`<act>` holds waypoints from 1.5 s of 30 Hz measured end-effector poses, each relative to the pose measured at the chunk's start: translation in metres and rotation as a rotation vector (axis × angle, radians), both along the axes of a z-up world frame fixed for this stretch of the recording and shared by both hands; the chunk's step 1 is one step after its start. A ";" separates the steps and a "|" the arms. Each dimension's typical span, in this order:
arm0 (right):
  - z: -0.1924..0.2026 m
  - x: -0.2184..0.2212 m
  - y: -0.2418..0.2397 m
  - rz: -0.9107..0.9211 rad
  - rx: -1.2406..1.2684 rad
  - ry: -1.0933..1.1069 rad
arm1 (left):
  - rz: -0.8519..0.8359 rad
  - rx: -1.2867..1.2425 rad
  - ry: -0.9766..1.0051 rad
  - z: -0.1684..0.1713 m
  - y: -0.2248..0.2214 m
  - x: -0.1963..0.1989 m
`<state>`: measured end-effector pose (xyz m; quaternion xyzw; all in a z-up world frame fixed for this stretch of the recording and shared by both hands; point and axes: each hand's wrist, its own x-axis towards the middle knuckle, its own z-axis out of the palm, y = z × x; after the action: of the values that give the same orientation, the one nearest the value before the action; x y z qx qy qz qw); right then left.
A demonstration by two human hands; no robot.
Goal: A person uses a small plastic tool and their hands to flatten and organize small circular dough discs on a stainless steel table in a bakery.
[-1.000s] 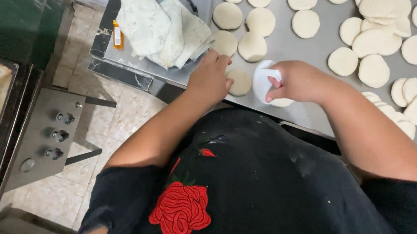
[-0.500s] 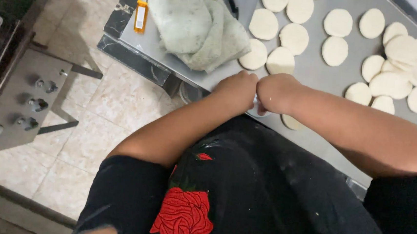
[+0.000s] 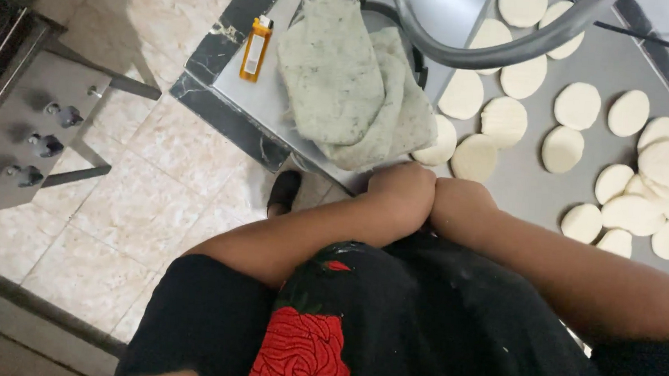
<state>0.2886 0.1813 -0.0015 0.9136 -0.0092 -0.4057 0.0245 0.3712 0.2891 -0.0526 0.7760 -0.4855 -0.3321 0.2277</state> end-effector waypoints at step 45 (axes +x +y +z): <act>0.110 -0.217 -0.083 -1.203 0.294 -0.564 | -0.254 -0.099 -0.203 0.064 -0.190 -0.035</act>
<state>0.0714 0.0978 0.1083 0.8141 -0.4666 -0.0921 -0.3333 0.3364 0.0993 0.0117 0.7258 -0.6159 -0.2538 0.1716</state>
